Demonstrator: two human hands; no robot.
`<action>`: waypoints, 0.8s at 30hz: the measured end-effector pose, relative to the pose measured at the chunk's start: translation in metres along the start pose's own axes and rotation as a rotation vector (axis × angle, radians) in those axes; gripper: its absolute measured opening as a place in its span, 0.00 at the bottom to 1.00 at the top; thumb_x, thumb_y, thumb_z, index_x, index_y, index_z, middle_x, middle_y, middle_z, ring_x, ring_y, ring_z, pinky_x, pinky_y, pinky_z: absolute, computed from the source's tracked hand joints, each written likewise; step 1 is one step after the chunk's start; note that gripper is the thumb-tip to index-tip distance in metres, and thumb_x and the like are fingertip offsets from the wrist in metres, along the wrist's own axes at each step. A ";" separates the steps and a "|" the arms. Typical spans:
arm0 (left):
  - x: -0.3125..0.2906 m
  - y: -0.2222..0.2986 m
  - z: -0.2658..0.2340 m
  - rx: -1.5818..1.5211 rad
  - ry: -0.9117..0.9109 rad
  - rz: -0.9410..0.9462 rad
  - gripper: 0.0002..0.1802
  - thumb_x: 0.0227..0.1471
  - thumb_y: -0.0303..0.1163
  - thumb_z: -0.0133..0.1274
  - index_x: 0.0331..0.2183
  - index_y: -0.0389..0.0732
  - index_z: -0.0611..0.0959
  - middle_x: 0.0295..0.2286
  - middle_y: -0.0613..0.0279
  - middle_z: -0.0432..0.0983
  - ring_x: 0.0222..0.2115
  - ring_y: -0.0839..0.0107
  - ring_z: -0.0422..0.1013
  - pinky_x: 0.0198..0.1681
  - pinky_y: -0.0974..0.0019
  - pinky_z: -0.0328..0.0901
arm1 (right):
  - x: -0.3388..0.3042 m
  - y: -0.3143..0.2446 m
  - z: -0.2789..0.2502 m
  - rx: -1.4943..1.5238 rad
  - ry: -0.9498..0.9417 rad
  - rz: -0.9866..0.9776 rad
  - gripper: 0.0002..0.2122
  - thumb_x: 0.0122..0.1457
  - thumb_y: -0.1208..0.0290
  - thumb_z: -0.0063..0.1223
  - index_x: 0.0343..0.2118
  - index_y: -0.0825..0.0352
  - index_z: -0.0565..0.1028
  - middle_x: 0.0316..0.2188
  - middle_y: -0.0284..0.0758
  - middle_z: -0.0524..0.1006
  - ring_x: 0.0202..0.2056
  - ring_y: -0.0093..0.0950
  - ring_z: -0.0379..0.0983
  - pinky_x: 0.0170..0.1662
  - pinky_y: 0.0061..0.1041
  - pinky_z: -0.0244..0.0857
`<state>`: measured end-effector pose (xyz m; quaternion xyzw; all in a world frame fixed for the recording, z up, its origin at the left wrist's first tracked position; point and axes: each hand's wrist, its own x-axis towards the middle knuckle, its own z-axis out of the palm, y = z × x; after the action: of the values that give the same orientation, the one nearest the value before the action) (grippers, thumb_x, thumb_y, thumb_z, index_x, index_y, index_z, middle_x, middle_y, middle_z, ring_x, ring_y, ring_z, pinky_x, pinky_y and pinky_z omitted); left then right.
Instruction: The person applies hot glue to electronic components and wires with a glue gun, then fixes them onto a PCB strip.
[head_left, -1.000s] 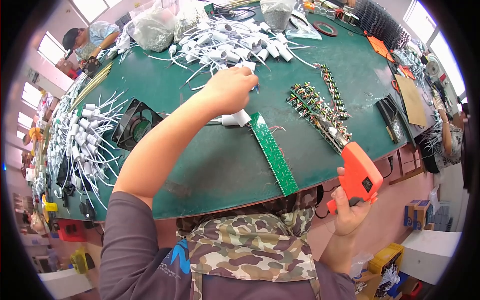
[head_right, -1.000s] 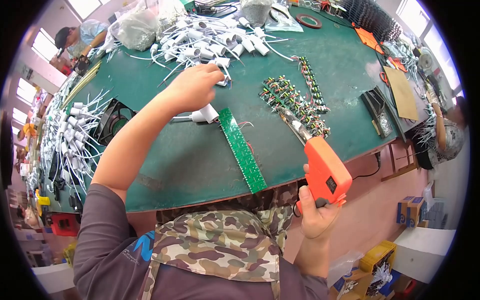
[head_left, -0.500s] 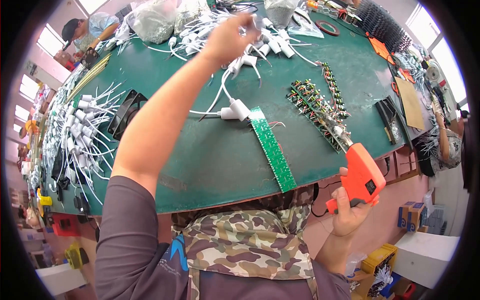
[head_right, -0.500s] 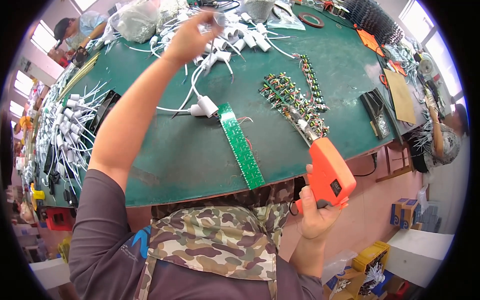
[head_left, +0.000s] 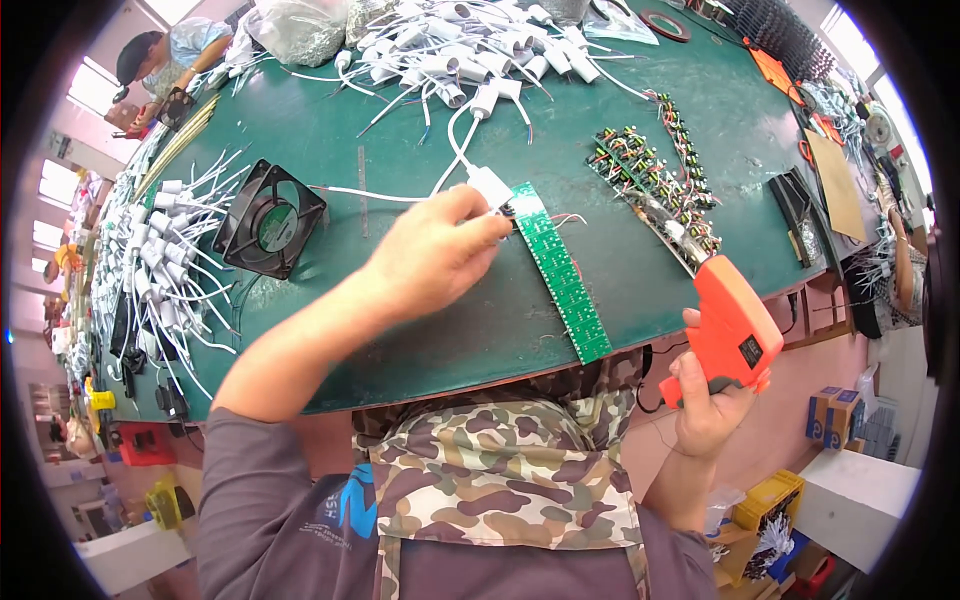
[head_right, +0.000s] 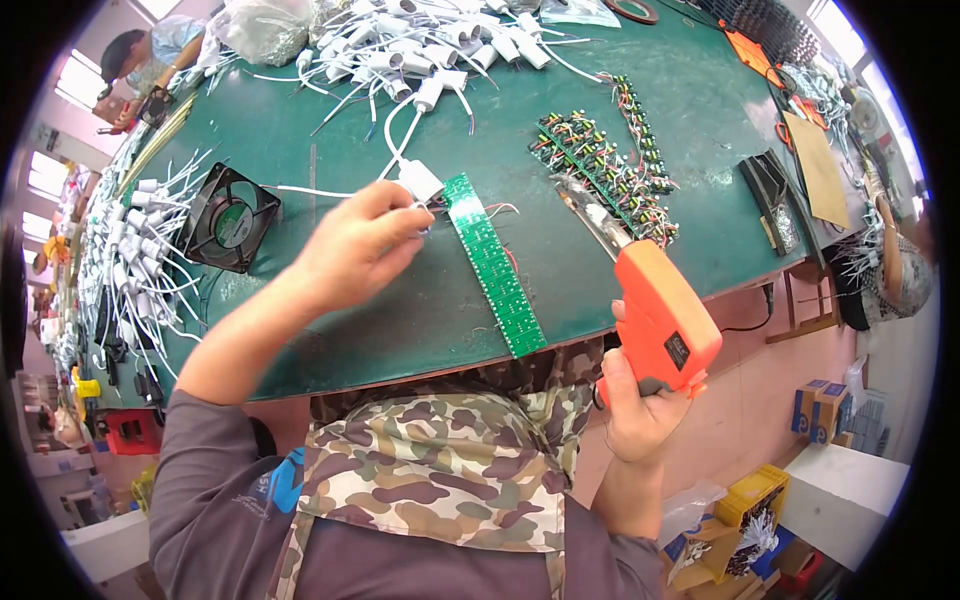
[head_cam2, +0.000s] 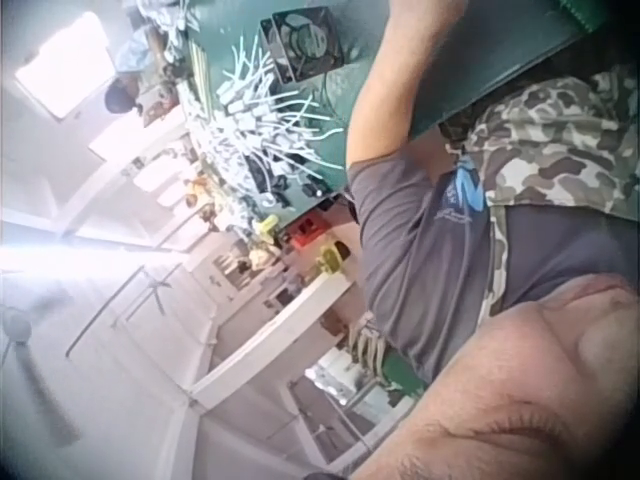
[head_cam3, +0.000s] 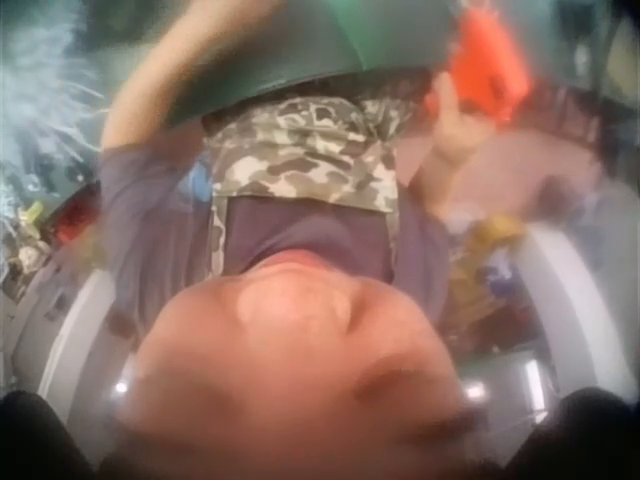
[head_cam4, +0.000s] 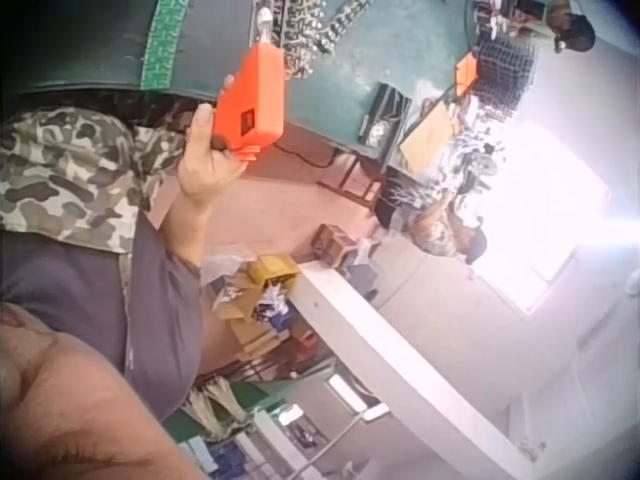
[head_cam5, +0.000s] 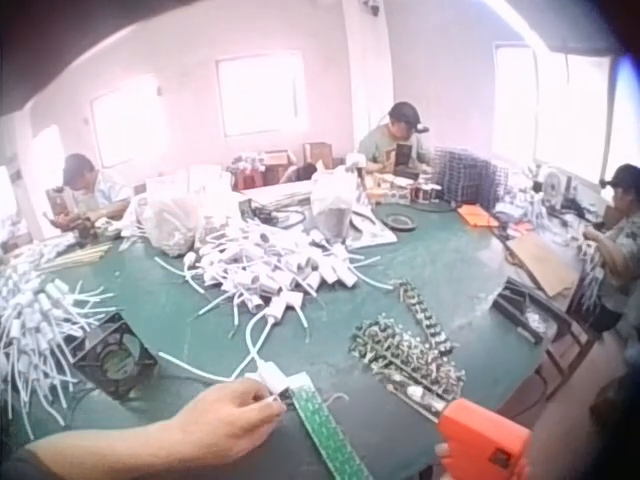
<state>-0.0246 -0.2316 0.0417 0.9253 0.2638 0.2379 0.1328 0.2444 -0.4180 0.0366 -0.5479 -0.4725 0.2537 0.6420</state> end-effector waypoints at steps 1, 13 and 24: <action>-0.005 -0.003 0.015 -0.035 0.044 -0.043 0.13 0.47 0.23 0.58 0.38 0.40 0.79 0.34 0.56 0.70 0.32 0.58 0.71 0.34 0.61 0.67 | -0.001 0.003 -0.001 -0.012 -0.026 -0.025 0.20 0.54 0.83 0.53 0.52 0.77 0.68 0.46 0.47 0.76 0.34 0.20 0.74 0.40 0.23 0.69; 0.001 -0.006 0.049 -0.092 0.304 -0.087 0.11 0.44 0.22 0.58 0.34 0.36 0.78 0.32 0.57 0.70 0.28 0.61 0.71 0.29 0.62 0.67 | -0.005 -0.002 0.008 -0.020 -0.103 0.088 0.21 0.53 0.81 0.56 0.52 0.75 0.70 0.46 0.44 0.77 0.39 0.25 0.75 0.44 0.25 0.68; 0.008 -0.005 0.058 0.041 0.297 -0.032 0.09 0.42 0.24 0.57 0.31 0.36 0.78 0.30 0.57 0.71 0.30 0.58 0.71 0.33 0.59 0.68 | -0.006 0.004 0.013 0.028 -0.107 0.158 0.21 0.53 0.81 0.56 0.52 0.75 0.70 0.47 0.43 0.77 0.48 0.30 0.74 0.50 0.27 0.66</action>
<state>0.0086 -0.2303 -0.0069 0.8780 0.3001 0.3649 0.0773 0.2313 -0.4160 0.0307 -0.5603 -0.4578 0.3389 0.6013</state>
